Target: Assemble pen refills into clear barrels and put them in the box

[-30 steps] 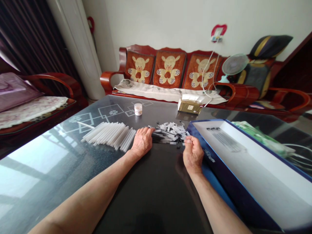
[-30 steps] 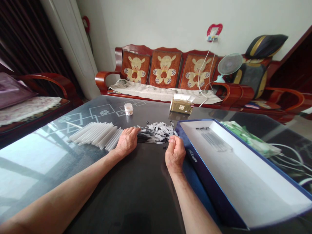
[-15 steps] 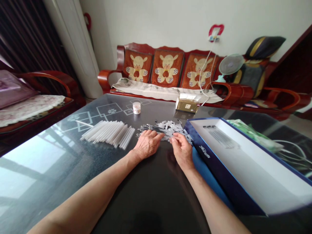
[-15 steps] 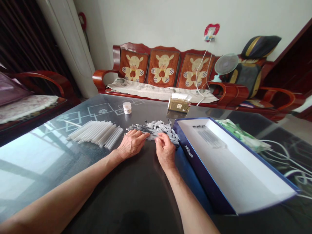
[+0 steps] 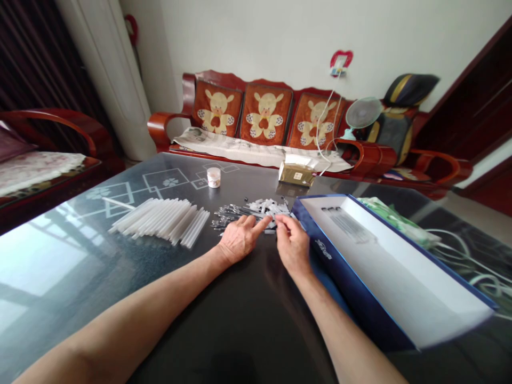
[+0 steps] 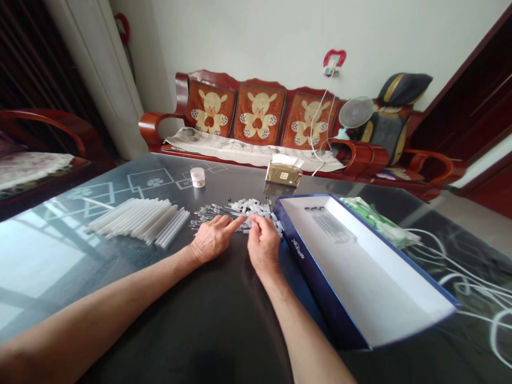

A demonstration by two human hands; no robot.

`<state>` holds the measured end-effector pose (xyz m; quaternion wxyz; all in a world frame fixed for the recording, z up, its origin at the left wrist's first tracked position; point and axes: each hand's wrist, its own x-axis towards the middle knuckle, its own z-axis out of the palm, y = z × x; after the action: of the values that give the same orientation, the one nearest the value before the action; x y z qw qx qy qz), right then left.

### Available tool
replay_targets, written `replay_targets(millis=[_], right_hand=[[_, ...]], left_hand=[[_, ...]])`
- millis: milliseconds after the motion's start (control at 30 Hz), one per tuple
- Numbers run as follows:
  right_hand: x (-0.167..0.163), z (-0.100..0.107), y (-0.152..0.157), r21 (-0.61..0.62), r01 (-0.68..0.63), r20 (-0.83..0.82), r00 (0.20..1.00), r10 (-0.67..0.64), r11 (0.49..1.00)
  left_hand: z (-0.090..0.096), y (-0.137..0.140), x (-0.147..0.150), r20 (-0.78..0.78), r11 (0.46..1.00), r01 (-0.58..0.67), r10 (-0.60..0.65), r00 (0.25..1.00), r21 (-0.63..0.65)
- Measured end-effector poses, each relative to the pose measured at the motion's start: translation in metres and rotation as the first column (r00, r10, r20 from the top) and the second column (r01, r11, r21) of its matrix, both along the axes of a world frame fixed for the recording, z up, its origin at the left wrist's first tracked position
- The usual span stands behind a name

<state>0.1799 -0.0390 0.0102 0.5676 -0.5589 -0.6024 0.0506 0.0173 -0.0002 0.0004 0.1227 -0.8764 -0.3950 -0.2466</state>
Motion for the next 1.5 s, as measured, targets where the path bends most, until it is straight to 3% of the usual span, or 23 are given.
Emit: replay_targets(millis=[67, 167, 267, 400, 500, 600, 667, 933, 1133, 1367, 1500], right_hand=[[0.028, 0.012, 0.002, -0.014, 0.013, 0.248, 0.969, -0.009, 1.0], [0.056, 0.017, 0.003, -0.147, 0.015, 0.469, 0.881, 0.056, 0.989], [0.057, 0.009, 0.002, -0.241, -0.045, 0.582, 0.793, 0.181, 0.97], [0.039, -0.001, 0.0, -0.246, -0.101, 0.629, 0.74, 0.238, 0.964], [0.026, -0.006, 0.004, -0.149, -0.121, 0.511, 0.841, 0.181, 0.981], [0.014, -0.015, 0.011, -0.041, -0.09, 0.194, 0.976, 0.096, 0.995], [0.007, -0.021, 0.014, -0.032, -0.087, 0.03, 0.996, 0.088, 0.996], [0.004, -0.02, 0.016, -0.153, -0.247, -0.213, 0.954, 0.213, 0.957], [0.0, -0.023, 0.029, -0.218, -0.254, -0.496, 0.86, 0.117, 0.942], [-0.008, -0.02, 0.024, -0.247, -0.245, -0.585, 0.809, 0.058, 0.937], [-0.015, -0.02, 0.023, -0.239, -0.268, -0.685, 0.728, 0.033, 0.933]], left_hand=[[-0.001, 0.004, -0.001, 0.001, 1.0, -0.012, 0.012, 1.0, -0.014], [-0.001, 0.006, -0.001, -0.005, 0.999, -0.024, 0.024, 1.0, -0.049], [0.0, 0.004, 0.001, -0.015, 0.998, 0.007, -0.008, 1.0, -0.064], [-0.001, 0.003, 0.001, 0.019, 0.996, 0.035, -0.034, 0.999, -0.076], [-0.002, 0.005, 0.002, 0.07, 0.998, 0.039, -0.036, 0.997, -0.051], [-0.002, 0.006, 0.002, 0.102, 0.999, 0.025, -0.023, 0.994, -0.027], [-0.002, 0.006, 0.003, 0.106, 1.0, 0.018, -0.017, 0.994, -0.016], [-0.006, 0.009, 0.006, 0.076, 1.0, 0.018, -0.016, 0.997, -0.021], [-0.009, 0.012, 0.007, 0.086, 0.995, -0.023, 0.032, 0.996, -0.096], [-0.006, 0.012, 0.005, 0.065, 0.979, -0.01, 0.023, 0.998, -0.204], [-0.005, 0.011, 0.005, 0.071, 0.979, 0.001, 0.014, 0.997, -0.205]])
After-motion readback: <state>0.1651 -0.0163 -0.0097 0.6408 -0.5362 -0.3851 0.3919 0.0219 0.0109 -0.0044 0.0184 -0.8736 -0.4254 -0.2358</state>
